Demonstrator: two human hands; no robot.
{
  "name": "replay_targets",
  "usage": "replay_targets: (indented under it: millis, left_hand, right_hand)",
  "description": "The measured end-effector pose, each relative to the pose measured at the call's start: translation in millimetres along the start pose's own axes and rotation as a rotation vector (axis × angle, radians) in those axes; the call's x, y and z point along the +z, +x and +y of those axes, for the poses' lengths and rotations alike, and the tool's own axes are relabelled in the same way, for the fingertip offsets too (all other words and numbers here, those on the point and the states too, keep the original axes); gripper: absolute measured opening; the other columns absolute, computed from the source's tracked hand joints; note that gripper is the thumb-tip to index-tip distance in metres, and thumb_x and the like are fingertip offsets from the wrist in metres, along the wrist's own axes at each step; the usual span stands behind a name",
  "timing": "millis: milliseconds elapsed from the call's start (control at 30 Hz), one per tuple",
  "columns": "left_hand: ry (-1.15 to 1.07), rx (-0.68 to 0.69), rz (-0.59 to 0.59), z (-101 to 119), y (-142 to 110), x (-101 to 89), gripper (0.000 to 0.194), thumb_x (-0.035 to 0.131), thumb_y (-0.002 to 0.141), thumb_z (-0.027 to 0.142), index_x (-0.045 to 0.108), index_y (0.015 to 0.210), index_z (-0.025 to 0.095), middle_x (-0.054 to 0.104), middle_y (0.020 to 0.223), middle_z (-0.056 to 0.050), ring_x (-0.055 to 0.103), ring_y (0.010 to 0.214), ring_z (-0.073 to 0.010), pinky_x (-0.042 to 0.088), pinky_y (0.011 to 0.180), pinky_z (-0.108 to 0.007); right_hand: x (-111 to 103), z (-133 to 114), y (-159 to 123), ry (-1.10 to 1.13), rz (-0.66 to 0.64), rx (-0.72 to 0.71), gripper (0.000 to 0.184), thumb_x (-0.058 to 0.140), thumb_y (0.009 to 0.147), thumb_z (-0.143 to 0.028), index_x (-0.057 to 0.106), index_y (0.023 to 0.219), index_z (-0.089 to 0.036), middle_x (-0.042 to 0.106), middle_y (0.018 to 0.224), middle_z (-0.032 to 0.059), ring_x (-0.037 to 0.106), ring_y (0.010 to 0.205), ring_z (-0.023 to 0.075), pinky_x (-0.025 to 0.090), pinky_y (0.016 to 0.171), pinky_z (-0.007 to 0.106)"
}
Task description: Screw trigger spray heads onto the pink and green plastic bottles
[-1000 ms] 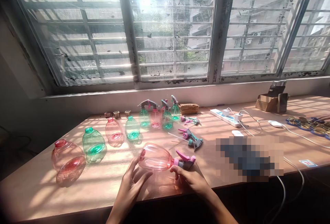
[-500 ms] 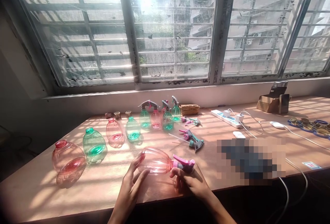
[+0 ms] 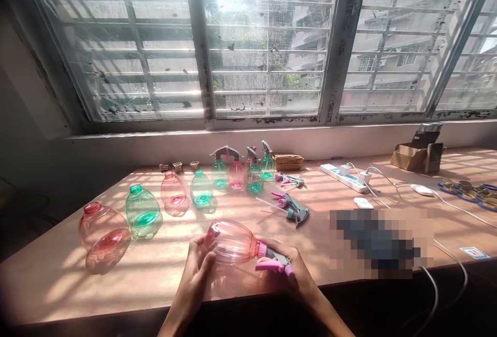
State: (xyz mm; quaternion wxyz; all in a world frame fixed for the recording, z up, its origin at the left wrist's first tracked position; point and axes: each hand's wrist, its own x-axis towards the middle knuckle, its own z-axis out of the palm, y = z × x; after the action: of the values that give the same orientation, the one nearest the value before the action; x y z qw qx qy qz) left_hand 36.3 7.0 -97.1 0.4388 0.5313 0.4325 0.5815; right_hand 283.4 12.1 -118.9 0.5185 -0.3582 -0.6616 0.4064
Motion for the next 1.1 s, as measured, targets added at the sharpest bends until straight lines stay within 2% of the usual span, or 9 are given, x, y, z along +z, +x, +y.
replay_targets:
  millis: [133, 233, 467, 567, 633, 733, 800, 967, 1100]
  left_hand:
    - [-0.038, -0.055, 0.08, 0.2, 6.7, -0.8, 0.068, 0.065, 0.088, 0.073, 0.051, 0.127, 0.02, 0.067, 0.139, -0.019, 0.064, 0.13, -0.0366, 0.047, 0.111, -0.052]
    - [0.013, -0.046, 0.072, 5.7, 10.0, 0.2, 0.064, 0.066, 0.09, 0.065, 0.058, 0.135, 0.02, 0.068, 0.138, -0.015, 0.062, 0.132, -0.0344, 0.043, 0.115, -0.049]
    - [0.075, -0.016, 0.065, 15.4, 2.8, 1.2, 0.048, 0.063, 0.092, 0.063, 0.067, 0.121, 0.025, 0.073, 0.117, -0.005, 0.068, 0.103, -0.025, 0.052, 0.091, -0.031]
    - [0.073, -0.001, 0.031, 12.3, 0.6, -1.4, 0.05, 0.062, 0.093, 0.065, 0.065, 0.123, 0.026, 0.072, 0.119, -0.005, 0.069, 0.1, -0.024, 0.053, 0.09, -0.032]
    - [0.059, -0.007, -0.016, 8.5, 0.6, -3.2, 0.057, 0.06, 0.094, 0.068, 0.061, 0.133, 0.026, 0.068, 0.133, -0.008, 0.067, 0.116, -0.0272, 0.05, 0.102, -0.036]
    - [0.064, -0.046, -0.144, 3.5, 1.4, -4.4, 0.071, 0.051, 0.097, 0.072, 0.048, 0.151, 0.026, 0.056, 0.154, -0.013, 0.053, 0.142, -0.032, 0.04, 0.119, -0.045]
    - [0.081, -0.059, -0.215, 2.3, 1.4, -3.4, 0.076, 0.048, 0.099, 0.072, 0.038, 0.158, 0.026, 0.048, 0.162, -0.014, 0.05, 0.146, -0.0323, 0.038, 0.121, -0.047]
    - [0.191, -0.061, -0.239, 6.1, -1.1, 2.0, 0.063, 0.05, 0.103, 0.061, 0.041, 0.156, 0.027, 0.051, 0.16, -0.014, 0.056, 0.14, -0.0305, 0.041, 0.119, -0.049]
    - [0.309, -0.057, -0.254, 8.1, -3.6, 3.7, 0.058, 0.055, 0.102, 0.056, 0.048, 0.151, 0.027, 0.065, 0.143, -0.016, 0.061, 0.134, -0.0324, 0.044, 0.115, -0.051]
  right_hand:
    - [10.6, 0.7, -2.3, -0.121, -0.056, -0.21, 0.045, 0.08, 0.089, -0.048, 0.079, 0.128, -0.027, 0.074, 0.087, 0.0059, 0.073, 0.076, 0.0254, 0.067, 0.067, 0.035]
    - [13.5, -0.3, -3.1, -0.161, -0.078, -0.264, 0.05, 0.082, 0.087, -0.048, 0.077, 0.132, -0.026, 0.078, 0.092, 0.0081, 0.076, 0.078, 0.0279, 0.068, 0.07, 0.036]
    - [12.2, -9.2, -5.3, -0.044, -0.069, -0.101, 0.077, 0.056, 0.087, -0.082, 0.079, 0.13, -0.023, 0.085, 0.095, 0.013, 0.08, 0.092, 0.0387, 0.065, 0.083, 0.046]
    - [11.1, -13.7, -4.8, -0.002, -0.106, -0.012, 0.073, 0.062, 0.087, -0.078, 0.08, 0.127, -0.02, 0.085, 0.101, 0.014, 0.079, 0.095, 0.0393, 0.063, 0.09, 0.05]
    - [6.0, -17.0, -1.6, -0.012, -0.099, 0.034, 0.067, 0.069, 0.084, -0.074, 0.081, 0.121, -0.019, 0.084, 0.1, 0.0139, 0.079, 0.091, 0.0372, 0.064, 0.088, 0.049]
    - [-13.6, -25.1, 13.4, -0.019, 0.085, 0.076, 0.057, 0.078, 0.082, -0.067, 0.081, 0.112, -0.019, 0.079, 0.07, 0.0061, 0.075, 0.065, 0.0275, 0.064, 0.063, 0.037]
    - [-35.5, -35.4, 32.9, -0.044, 0.268, -0.001, 0.047, 0.081, 0.082, -0.063, 0.079, 0.098, -0.019, 0.076, 0.066, 0.0042, 0.071, 0.057, 0.0236, 0.061, 0.056, 0.034]
    - [-99.1, -71.6, 108.5, -0.507, 0.546, -0.187, 0.055, 0.063, 0.089, -0.075, 0.071, 0.09, -0.021, 0.073, 0.063, 0.0051, 0.069, 0.054, 0.0244, 0.056, 0.053, 0.034]
    - [-127.1, -77.5, 171.6, -0.804, 0.565, -0.141, 0.064, 0.049, 0.091, -0.083, 0.067, 0.081, -0.022, 0.073, 0.06, 0.0081, 0.072, 0.059, 0.0292, 0.056, 0.064, 0.039]
